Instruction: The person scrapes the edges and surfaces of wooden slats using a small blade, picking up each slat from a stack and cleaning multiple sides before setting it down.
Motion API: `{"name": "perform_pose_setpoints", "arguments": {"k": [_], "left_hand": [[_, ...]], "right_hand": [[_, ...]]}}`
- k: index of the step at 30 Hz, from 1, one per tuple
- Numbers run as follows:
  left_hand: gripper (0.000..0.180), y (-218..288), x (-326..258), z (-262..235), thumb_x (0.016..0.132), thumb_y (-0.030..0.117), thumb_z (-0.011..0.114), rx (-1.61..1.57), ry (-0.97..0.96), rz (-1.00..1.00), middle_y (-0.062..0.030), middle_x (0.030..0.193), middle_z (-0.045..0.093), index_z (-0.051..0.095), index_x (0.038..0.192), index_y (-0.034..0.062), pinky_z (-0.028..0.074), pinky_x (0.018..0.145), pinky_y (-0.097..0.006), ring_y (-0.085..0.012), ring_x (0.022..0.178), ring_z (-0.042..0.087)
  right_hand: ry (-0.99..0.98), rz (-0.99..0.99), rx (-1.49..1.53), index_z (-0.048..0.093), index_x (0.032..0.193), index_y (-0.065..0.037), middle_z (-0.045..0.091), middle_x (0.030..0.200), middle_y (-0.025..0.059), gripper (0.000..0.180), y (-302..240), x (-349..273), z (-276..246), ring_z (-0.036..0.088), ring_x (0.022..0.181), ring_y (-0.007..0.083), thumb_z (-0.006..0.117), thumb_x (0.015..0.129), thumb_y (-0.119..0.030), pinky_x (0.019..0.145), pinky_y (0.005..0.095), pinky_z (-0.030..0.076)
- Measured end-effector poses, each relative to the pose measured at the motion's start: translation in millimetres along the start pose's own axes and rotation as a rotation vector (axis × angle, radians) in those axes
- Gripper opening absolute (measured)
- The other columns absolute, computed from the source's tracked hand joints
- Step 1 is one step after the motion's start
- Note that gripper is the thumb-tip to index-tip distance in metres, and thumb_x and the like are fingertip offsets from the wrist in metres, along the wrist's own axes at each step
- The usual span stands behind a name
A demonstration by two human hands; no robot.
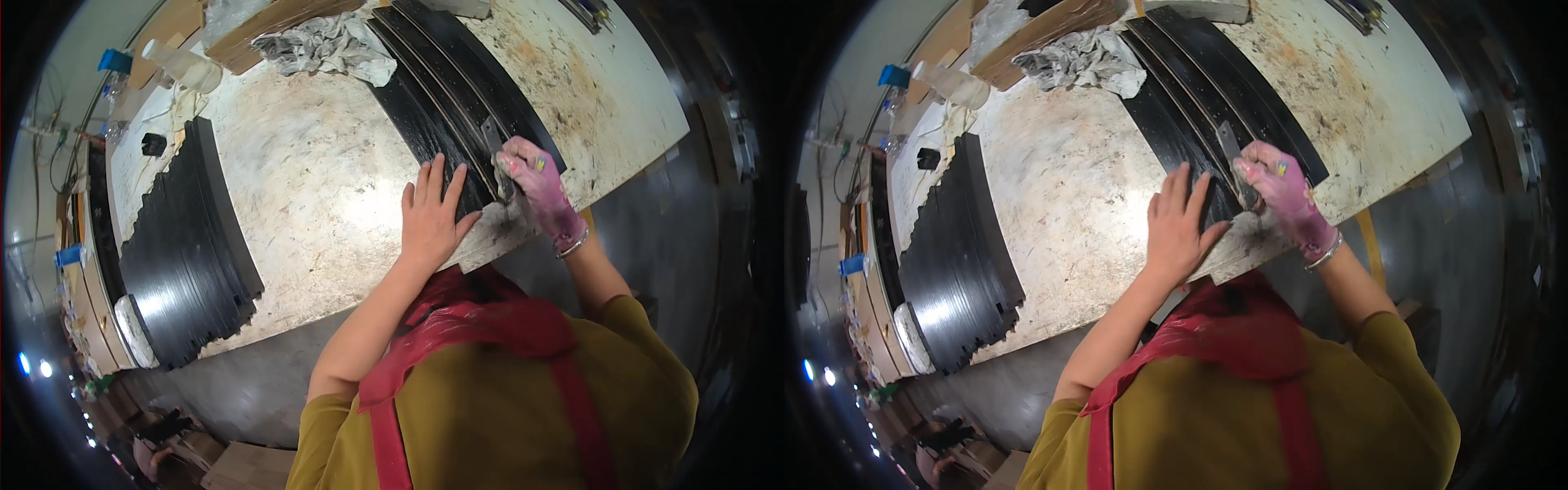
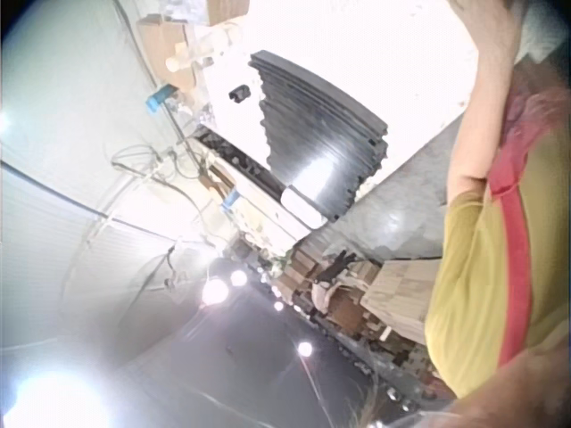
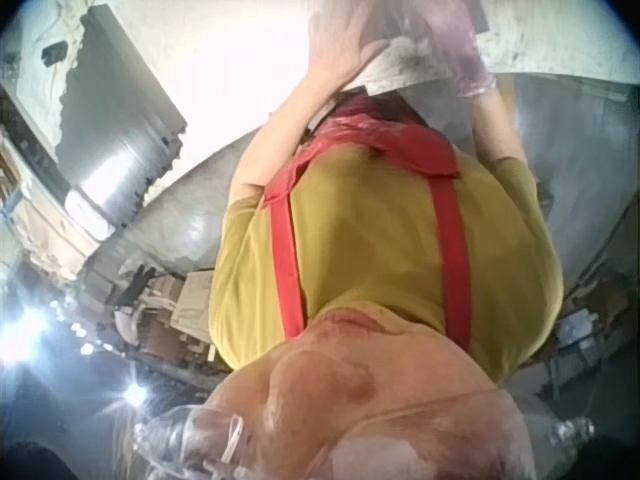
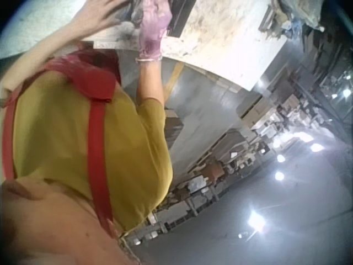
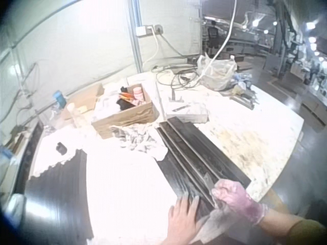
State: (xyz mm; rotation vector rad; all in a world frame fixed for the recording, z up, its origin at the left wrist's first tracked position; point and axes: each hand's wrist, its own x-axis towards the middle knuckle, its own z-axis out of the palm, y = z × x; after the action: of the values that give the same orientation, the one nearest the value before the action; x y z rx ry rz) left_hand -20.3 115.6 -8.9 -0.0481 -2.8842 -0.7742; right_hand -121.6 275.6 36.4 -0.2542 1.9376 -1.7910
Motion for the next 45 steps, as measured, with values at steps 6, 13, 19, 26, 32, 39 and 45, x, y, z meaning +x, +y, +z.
{"name": "perform_pose_setpoints", "arguments": {"k": [6,13,19,26,32,39,45], "left_hand": [[0.055,-15,-32,-2,0.086,0.027,0.057,0.202,-0.15,-0.099,-0.0088,0.148,0.032,0.042,0.138,0.0187,0.029,0.105,-0.052,-0.0335,0.136,0.029],[0.077,8,-85,-27,0.072,0.032,0.076,0.138,0.25,-0.577,-0.0238,0.128,0.043,0.041,0.135,0.0048,0.033,0.101,-0.047,-0.0414,0.119,0.041],[0.07,5,-115,-13,0.075,0.019,0.072,0.041,0.336,-0.73,-0.0213,0.123,0.046,0.039,0.134,0.0005,0.036,0.094,-0.046,-0.0387,0.111,0.044],[0.077,19,-157,-12,0.071,0.01,0.077,-0.018,0.446,-0.841,-0.0215,0.123,0.045,0.036,0.136,0.0001,0.038,0.094,-0.044,-0.0389,0.111,0.044],[0.085,7,-175,-3,0.069,0.012,0.079,-0.111,0.553,-0.83,-0.0189,0.114,0.047,0.031,0.139,-0.0008,0.04,0.088,-0.043,-0.0362,0.104,0.046],[0.095,-1,-193,1,0.067,-0.002,0.078,-0.505,0.618,-0.864,-0.0106,0.115,0.045,0.023,0.144,0.0037,0.047,0.081,-0.032,-0.0204,0.095,0.051],[0.088,-4,-214,9,0.071,-0.004,0.073,-0.62,0.732,-0.841,-0.0092,0.117,0.048,0.025,0.144,0.0063,0.046,0.081,-0.027,-0.0157,0.092,0.052]], "right_hand": [[-0.137,0.036,-0.078,0.055,0.083,-0.007,0.047,0.069,-0.006,0.02,-14,3,-20,0.041,0.062,0.0013,0.056,0.091,-0.025,0.052,0.0184,0.034],[-0.335,-0.041,-0.249,0.054,0.082,-0.004,0.044,0.068,-0.0017,0.023,-27,21,-23,0.039,0.065,0.0066,0.056,0.092,-0.025,0.057,0.0238,0.035],[-0.686,-0.513,-0.614,0.054,0.087,-0.005,0.054,0.069,0.0043,0.025,-37,78,42,0.051,0.062,0.0171,0.051,0.093,-0.029,0.058,0.0325,0.043],[-0.44,-0.748,-1.188,0.057,0.088,-0.007,0.059,0.069,0.0114,0.016,-3,198,110,0.059,0.062,0.0275,0.047,0.089,-0.019,0.056,0.0394,0.049],[-0.898,-0.848,-1.209,0.054,0.085,-0.008,0.059,0.073,0.014,0.009,31,48,146,0.061,0.065,0.0319,0.05,0.081,-0.015,0.059,0.0439,0.05],[-0.432,-0.662,-1.229,0.053,0.084,-0.004,0.061,0.08,0.0151,0.015,3,124,131,0.061,0.07,0.0338,0.047,0.086,-0.018,0.062,0.0428,0.05],[-1.026,-1.022,-1.094,0.054,0.091,-0.004,0.062,0.07,0.0141,0.016,42,-38,159,0.062,0.059,0.0331,0.052,0.081,-0.016,0.052,0.0443,0.048]]}}
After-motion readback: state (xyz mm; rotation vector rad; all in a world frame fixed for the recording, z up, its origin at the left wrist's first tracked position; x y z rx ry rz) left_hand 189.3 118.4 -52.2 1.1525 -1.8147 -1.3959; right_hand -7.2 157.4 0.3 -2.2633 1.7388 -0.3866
